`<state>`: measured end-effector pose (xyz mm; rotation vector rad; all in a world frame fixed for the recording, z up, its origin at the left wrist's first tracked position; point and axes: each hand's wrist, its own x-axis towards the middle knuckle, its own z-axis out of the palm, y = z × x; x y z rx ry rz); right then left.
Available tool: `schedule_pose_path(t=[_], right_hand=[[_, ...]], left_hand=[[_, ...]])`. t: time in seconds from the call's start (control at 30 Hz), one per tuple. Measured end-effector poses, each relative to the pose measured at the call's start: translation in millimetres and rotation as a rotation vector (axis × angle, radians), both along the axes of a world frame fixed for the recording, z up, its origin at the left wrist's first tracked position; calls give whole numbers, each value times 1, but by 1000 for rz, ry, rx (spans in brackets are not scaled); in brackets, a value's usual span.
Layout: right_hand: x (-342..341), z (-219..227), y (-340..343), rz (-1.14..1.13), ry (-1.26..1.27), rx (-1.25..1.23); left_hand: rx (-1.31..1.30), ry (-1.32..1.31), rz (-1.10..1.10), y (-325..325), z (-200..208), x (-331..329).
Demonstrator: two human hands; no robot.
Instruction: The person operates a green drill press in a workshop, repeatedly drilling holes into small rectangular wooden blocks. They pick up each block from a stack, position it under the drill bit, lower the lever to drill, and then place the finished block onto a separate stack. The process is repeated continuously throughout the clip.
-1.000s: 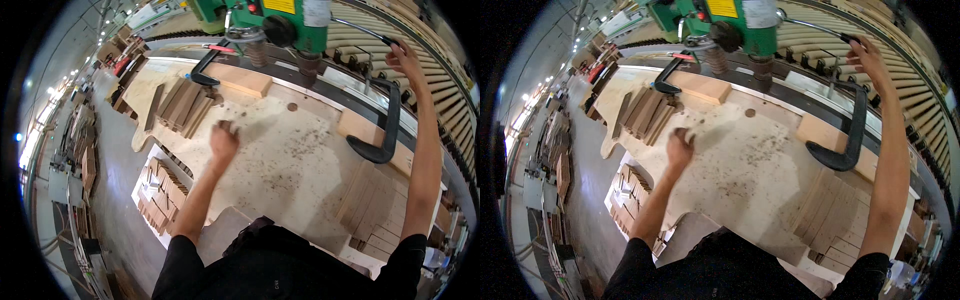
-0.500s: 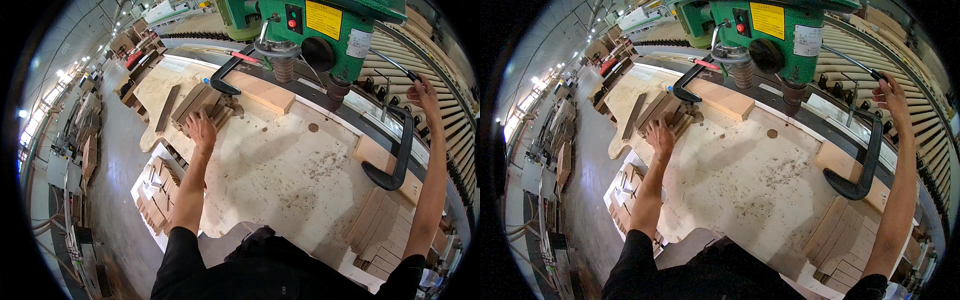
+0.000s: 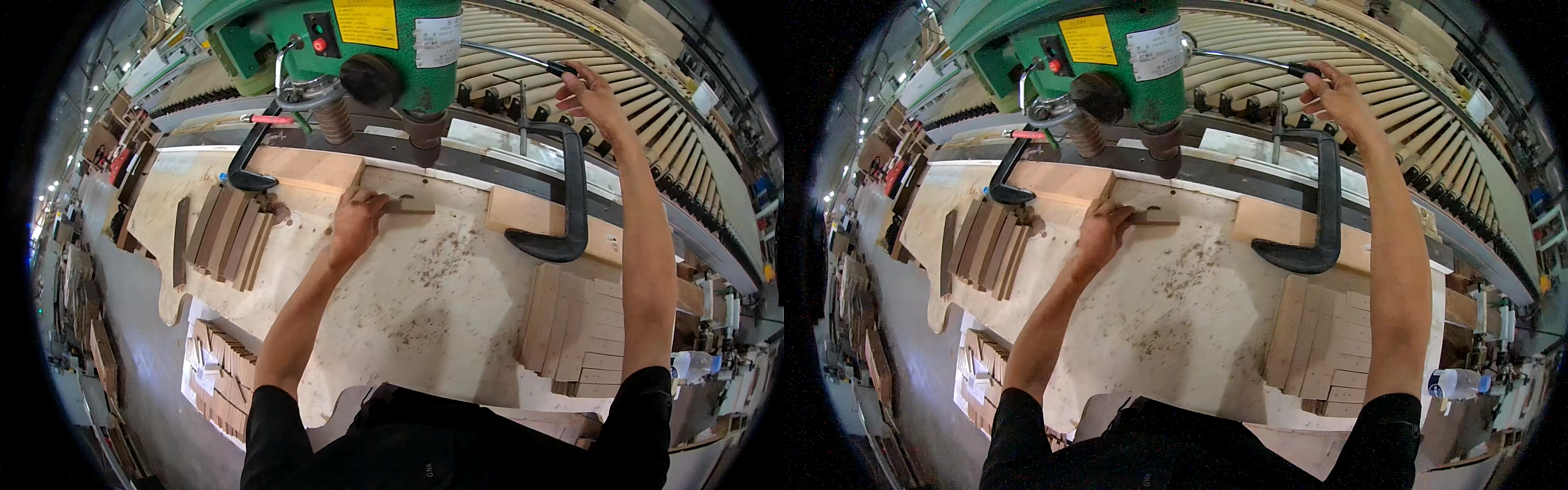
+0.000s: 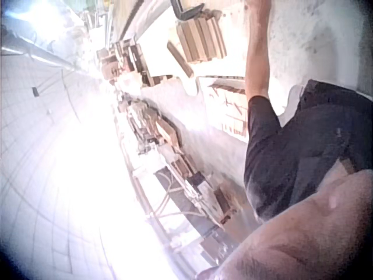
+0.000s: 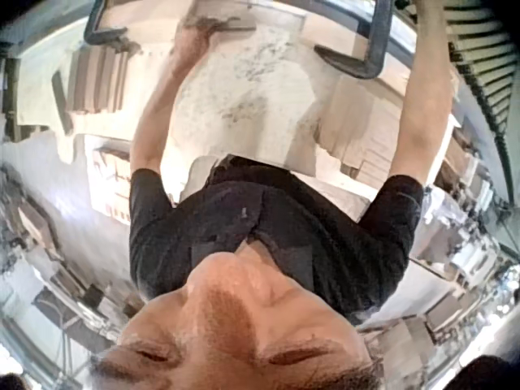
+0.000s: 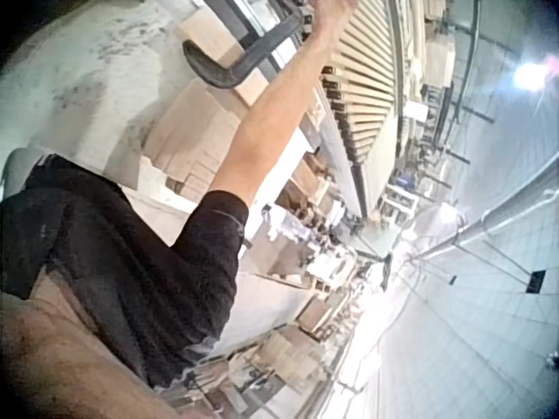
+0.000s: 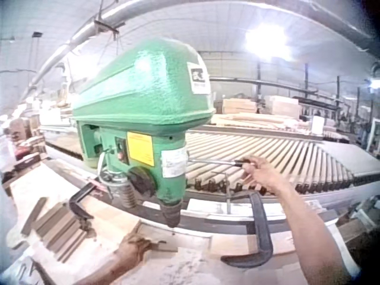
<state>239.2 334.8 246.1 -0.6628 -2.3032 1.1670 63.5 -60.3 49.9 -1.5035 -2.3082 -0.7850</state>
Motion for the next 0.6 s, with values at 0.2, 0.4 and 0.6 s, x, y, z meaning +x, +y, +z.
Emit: schedule_pose_path(t=[0.2,0.4,0.6], right_hand=[[1,1,-5,-27,-24,58],[-6,-24,-2,13,-48,70],[-40,-103,14,102,-171,141]], left_hand=[[49,166,27,52,-8,-26],[-71,171,73,59,-11,-39],[-72,141,66,64,-10,-40]])
